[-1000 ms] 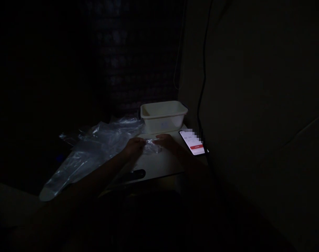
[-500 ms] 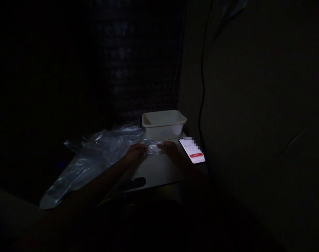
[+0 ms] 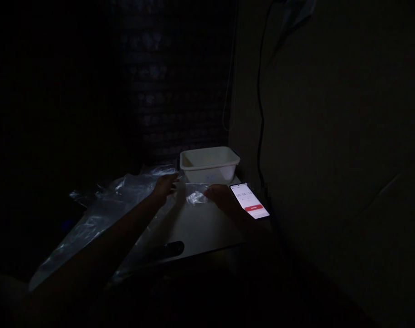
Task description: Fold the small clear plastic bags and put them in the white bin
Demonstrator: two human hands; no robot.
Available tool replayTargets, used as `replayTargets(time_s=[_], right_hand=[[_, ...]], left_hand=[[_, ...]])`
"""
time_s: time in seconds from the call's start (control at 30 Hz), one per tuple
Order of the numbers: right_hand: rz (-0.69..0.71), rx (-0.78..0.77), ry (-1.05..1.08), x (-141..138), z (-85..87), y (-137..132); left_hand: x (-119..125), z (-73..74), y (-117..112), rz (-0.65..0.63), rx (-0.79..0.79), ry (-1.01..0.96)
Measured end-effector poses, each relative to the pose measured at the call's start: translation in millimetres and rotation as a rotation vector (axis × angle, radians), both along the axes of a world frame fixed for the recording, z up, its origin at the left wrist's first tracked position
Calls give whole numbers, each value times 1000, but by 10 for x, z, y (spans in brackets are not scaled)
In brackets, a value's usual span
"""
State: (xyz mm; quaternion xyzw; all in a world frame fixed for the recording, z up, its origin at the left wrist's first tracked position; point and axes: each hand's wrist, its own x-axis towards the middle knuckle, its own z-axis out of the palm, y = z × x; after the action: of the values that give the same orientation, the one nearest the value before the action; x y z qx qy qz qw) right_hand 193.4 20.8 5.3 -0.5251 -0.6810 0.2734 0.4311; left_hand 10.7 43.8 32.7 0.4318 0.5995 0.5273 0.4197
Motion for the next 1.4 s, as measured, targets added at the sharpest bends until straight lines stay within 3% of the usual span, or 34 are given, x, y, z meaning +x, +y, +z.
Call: replayTargets(time_s=[0.1,0.2,0.33,0.47,0.53,0.63,0.7,0.97,1.17,1.3,1.4], right_hand=[[4,6,44,127,31,16],[-35,-53,84,258,32,25],[-55,-90,228,385,74,24],[-38,-95,487,449,330,102],[-124,-56,513,453,511,183],[-166,-4,419,406,709,317],[-129,-12,344,339,738,389],[-9,-90,146,56,355,576],[-15,17,-275,-93,102,776],[0,23,-592,-138,25,806],[-57,15,-677,-111,1,794]], left_hand=[[37,109,213,-20,-139,-20],[110,148,396,-85,-248,-182],[184,130,497,-121,-199,-344],[193,72,397,-94,-91,-355],[188,40,297,-89,-49,-311],[182,-11,138,-66,8,-255],[177,-52,44,-40,22,-248],[166,-205,-198,-151,21,-189],[161,-309,-252,-152,83,-246],[149,-339,-264,-204,103,-275],[153,-349,-262,-204,95,-261]])
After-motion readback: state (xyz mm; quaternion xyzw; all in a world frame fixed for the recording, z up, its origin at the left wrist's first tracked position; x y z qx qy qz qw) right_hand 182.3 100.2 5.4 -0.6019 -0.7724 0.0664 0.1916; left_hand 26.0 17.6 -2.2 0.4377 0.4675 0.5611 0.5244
